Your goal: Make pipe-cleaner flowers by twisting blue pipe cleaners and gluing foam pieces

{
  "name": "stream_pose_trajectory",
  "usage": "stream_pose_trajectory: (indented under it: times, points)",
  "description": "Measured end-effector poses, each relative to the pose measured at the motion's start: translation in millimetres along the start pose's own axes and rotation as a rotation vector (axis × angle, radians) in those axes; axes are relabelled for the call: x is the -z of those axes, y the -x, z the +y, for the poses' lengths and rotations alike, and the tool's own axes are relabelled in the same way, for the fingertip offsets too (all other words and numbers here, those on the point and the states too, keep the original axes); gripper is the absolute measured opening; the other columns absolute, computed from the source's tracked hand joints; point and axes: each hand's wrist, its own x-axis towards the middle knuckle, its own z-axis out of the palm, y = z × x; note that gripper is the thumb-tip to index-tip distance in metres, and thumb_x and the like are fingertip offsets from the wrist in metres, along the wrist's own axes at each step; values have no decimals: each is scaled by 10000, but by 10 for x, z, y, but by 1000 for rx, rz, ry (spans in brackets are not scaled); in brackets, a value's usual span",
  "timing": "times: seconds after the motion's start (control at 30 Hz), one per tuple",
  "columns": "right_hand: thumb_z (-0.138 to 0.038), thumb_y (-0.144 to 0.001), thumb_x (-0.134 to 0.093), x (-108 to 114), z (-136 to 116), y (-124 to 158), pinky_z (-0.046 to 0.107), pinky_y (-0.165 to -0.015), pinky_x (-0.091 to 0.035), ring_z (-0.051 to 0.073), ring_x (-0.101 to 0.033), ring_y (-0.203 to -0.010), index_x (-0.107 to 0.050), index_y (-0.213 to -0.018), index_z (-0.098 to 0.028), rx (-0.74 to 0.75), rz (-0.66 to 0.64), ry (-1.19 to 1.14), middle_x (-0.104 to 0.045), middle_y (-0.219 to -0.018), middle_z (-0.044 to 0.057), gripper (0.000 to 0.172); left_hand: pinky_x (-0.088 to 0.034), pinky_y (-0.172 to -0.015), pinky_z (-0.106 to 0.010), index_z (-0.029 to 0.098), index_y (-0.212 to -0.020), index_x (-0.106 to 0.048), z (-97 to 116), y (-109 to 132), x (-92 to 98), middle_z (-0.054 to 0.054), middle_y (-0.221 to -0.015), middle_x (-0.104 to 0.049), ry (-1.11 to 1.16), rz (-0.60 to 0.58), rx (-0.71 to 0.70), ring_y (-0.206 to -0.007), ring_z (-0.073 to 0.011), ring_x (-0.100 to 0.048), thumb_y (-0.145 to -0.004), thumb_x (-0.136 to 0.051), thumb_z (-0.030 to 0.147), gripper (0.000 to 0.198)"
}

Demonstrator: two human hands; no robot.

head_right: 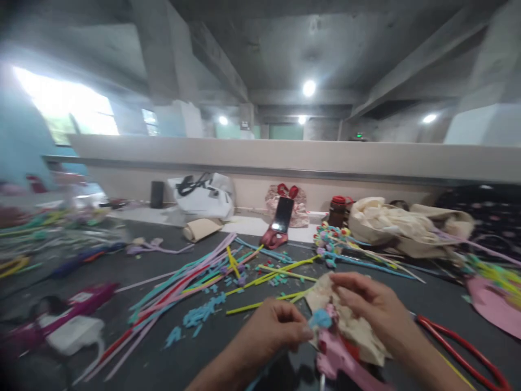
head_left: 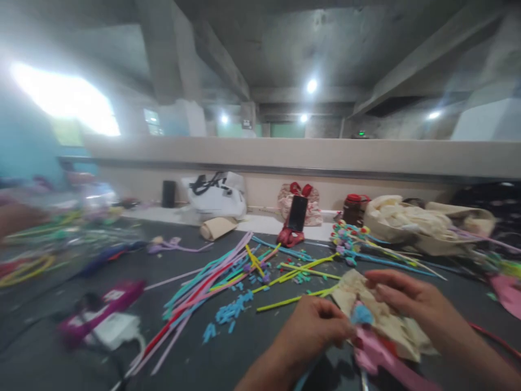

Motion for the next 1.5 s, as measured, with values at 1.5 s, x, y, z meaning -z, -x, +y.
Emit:
stream_pose_trajectory:
  times: [1.5]
  points:
    - [-278, -696, -495, -1752, -531, -562, 177, -397, -377, 100, -535, -479, -508, -703, -162, 157, -488, 82, -531, -559, -38, 117, -292, -360, -133, 140, -642, -527, 16, 851, 1131, 18, -564, -550, 399, 527, -133, -403, -35, -441, -631, -620, 369, 247]
